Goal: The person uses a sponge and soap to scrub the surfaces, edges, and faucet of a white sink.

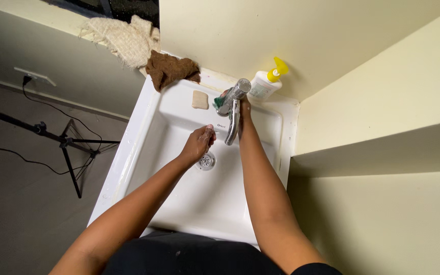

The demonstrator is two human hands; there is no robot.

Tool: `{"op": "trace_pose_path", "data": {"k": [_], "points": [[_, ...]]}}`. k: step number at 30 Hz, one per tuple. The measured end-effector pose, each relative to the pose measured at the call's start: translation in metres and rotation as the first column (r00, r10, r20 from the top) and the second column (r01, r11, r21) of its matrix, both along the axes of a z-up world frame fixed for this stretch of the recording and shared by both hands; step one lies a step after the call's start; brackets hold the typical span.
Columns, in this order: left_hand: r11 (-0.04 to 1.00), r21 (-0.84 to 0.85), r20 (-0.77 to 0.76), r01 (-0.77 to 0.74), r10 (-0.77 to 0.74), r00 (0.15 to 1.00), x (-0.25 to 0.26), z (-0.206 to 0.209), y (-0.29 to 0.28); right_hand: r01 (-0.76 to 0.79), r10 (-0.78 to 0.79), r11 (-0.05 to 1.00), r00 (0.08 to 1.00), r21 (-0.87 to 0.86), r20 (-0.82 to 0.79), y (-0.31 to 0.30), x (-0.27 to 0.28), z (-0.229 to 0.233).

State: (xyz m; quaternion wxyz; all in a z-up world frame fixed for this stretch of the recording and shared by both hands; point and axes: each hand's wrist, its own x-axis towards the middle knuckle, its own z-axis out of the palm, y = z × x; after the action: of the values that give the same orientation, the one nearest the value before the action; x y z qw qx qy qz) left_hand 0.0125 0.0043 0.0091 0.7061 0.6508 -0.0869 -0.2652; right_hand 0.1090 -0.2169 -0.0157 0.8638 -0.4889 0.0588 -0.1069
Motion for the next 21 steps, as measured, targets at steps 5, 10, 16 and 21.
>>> {"op": "trace_pose_path", "data": {"k": [5, 10, 16, 21], "points": [[0.999, -0.02, 0.024, -0.042, 0.042, 0.999, 0.016, 0.017, 0.012, -0.042, 0.039, 0.998, 0.996, -0.039, -0.08, 0.001, -0.006, 0.003], [0.977, 0.034, 0.501, -0.212, 0.167, 0.849, 0.042, 0.021, -0.013, -0.089, 0.066, 0.991, 0.976, -0.105, -0.205, 0.021, -0.034, 0.019], [0.999, 0.024, 0.394, -0.042, 0.03, 0.919, 0.106, 0.021, -0.053, -0.116, 0.07, 0.972, 0.973, -0.205, -0.219, 0.011, -0.049, 0.082], [0.98, -0.005, 0.495, -0.201, 0.177, 0.851, 0.106, 0.039, -0.05, -0.076, -0.007, 0.938, 0.971, -0.338, -0.239, 0.013, -0.044, 0.098]]}}
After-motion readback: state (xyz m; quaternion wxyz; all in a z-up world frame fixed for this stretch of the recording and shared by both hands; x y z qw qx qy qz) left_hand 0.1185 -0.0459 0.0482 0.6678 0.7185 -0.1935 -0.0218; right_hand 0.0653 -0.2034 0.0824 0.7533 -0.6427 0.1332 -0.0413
